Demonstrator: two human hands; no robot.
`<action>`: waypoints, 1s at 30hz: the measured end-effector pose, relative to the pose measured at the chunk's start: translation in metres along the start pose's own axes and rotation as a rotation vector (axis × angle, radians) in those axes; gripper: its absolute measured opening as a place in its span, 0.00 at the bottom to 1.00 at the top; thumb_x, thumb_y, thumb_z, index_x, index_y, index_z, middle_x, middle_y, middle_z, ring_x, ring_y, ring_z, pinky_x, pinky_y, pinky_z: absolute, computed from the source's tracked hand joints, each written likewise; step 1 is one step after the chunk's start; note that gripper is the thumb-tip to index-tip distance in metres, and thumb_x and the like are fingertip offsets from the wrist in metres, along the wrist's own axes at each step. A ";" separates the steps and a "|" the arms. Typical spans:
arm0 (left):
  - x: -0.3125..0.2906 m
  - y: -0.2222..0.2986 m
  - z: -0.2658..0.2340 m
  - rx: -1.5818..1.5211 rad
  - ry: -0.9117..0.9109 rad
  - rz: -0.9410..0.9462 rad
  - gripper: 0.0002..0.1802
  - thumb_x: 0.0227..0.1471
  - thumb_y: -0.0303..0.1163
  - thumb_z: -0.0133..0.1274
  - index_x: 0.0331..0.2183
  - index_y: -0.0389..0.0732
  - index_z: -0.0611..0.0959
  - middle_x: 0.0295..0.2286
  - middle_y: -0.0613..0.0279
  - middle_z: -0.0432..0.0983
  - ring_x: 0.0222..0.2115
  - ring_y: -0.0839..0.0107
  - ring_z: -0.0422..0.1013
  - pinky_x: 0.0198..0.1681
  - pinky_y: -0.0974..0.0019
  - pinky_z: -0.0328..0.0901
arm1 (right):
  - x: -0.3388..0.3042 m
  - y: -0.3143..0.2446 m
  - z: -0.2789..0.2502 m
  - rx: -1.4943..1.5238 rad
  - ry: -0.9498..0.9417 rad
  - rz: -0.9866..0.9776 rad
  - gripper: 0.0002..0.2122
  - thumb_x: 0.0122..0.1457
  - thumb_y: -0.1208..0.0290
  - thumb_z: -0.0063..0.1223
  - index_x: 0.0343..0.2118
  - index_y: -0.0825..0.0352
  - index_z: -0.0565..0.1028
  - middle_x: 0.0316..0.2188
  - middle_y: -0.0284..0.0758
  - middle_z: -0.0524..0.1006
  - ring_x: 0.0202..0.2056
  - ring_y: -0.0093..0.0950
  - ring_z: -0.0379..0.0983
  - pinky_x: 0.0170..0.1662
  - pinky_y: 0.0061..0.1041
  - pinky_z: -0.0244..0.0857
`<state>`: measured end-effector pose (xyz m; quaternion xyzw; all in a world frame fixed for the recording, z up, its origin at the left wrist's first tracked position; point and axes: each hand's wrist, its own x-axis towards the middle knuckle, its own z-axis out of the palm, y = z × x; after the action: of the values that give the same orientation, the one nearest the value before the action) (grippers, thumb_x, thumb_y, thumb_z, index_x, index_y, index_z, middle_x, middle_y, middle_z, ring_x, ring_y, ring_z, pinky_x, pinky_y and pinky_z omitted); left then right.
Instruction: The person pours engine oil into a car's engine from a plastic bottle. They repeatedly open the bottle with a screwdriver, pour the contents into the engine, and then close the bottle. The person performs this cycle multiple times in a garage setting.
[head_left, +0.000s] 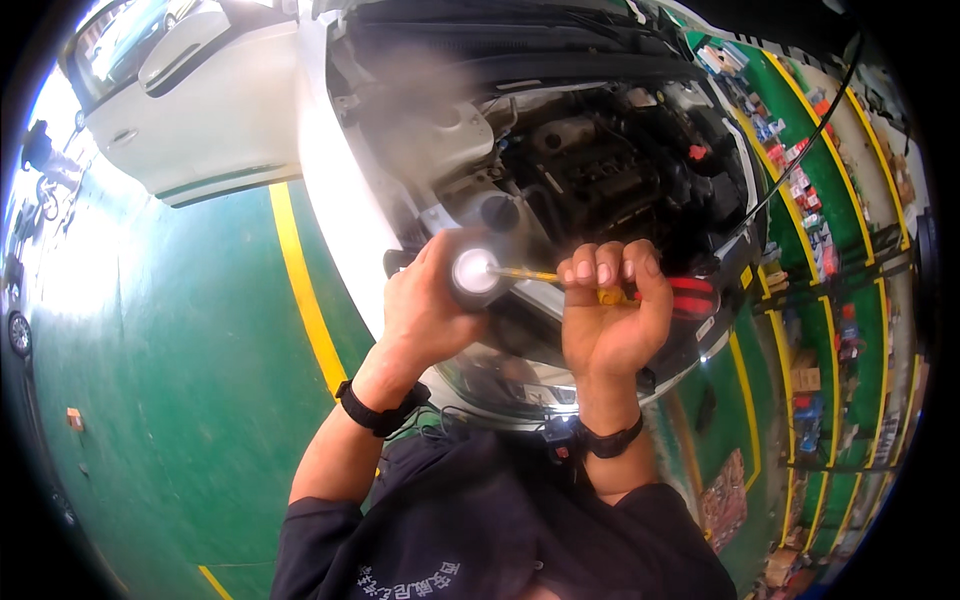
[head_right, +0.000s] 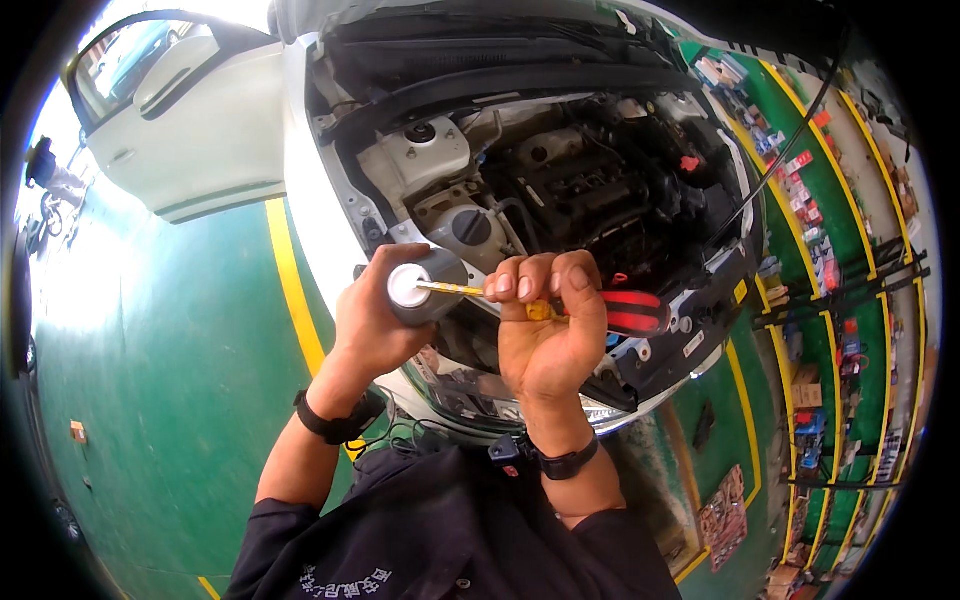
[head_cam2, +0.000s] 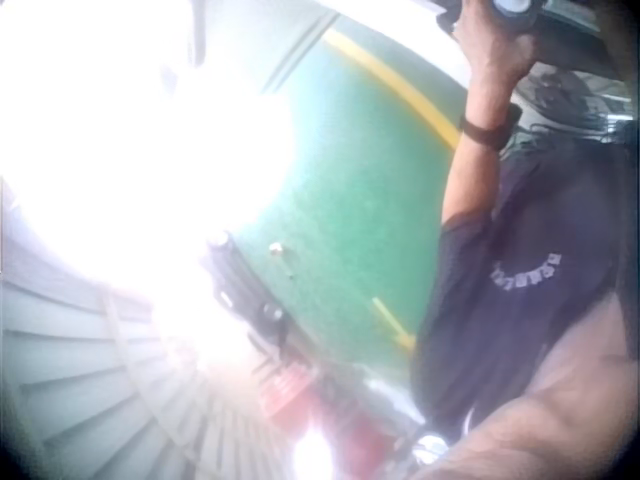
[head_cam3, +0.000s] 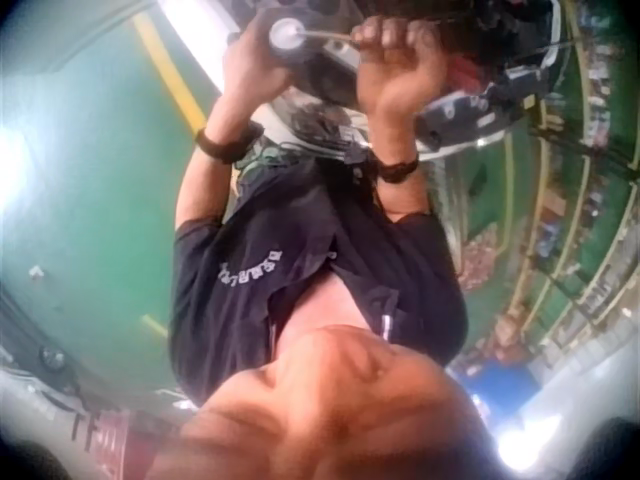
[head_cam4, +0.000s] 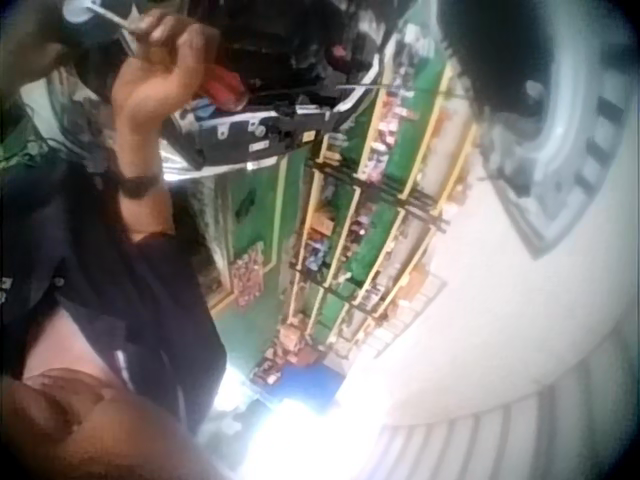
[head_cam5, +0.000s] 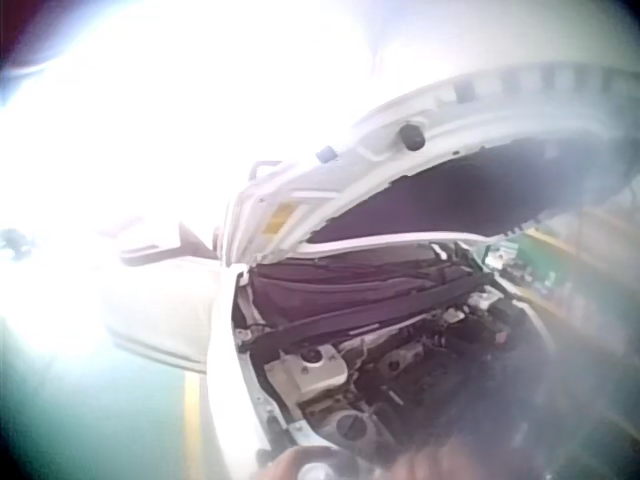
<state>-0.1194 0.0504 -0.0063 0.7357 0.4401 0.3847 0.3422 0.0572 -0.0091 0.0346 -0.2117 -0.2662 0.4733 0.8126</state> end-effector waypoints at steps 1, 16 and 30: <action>0.000 -0.001 0.000 0.001 -0.005 0.002 0.37 0.34 0.27 0.67 0.52 0.47 0.78 0.39 0.50 0.85 0.42 0.44 0.81 0.45 0.52 0.75 | -0.002 0.001 0.000 0.034 -0.031 0.012 0.10 0.69 0.64 0.49 0.30 0.60 0.66 0.25 0.33 0.70 0.34 0.33 0.70 0.44 0.39 0.67; 0.000 0.001 0.001 0.034 0.000 0.026 0.35 0.35 0.27 0.66 0.50 0.49 0.79 0.41 0.55 0.83 0.43 0.48 0.80 0.44 0.52 0.74 | -0.030 -0.005 0.001 -0.093 -0.112 -0.003 0.13 0.71 0.61 0.53 0.30 0.58 0.66 0.28 0.27 0.71 0.41 0.28 0.72 0.69 0.47 0.59; 0.004 -0.009 0.002 -0.007 0.022 0.092 0.37 0.33 0.29 0.69 0.51 0.48 0.81 0.42 0.55 0.84 0.42 0.49 0.81 0.44 0.55 0.76 | 0.003 -0.004 -0.016 0.264 -0.152 0.181 0.12 0.70 0.65 0.54 0.29 0.56 0.65 0.27 0.25 0.67 0.32 0.22 0.68 0.63 0.44 0.60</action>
<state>-0.1200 0.0574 -0.0131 0.7497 0.4083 0.4096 0.3216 0.0707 -0.0098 0.0250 -0.0898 -0.2420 0.5902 0.7649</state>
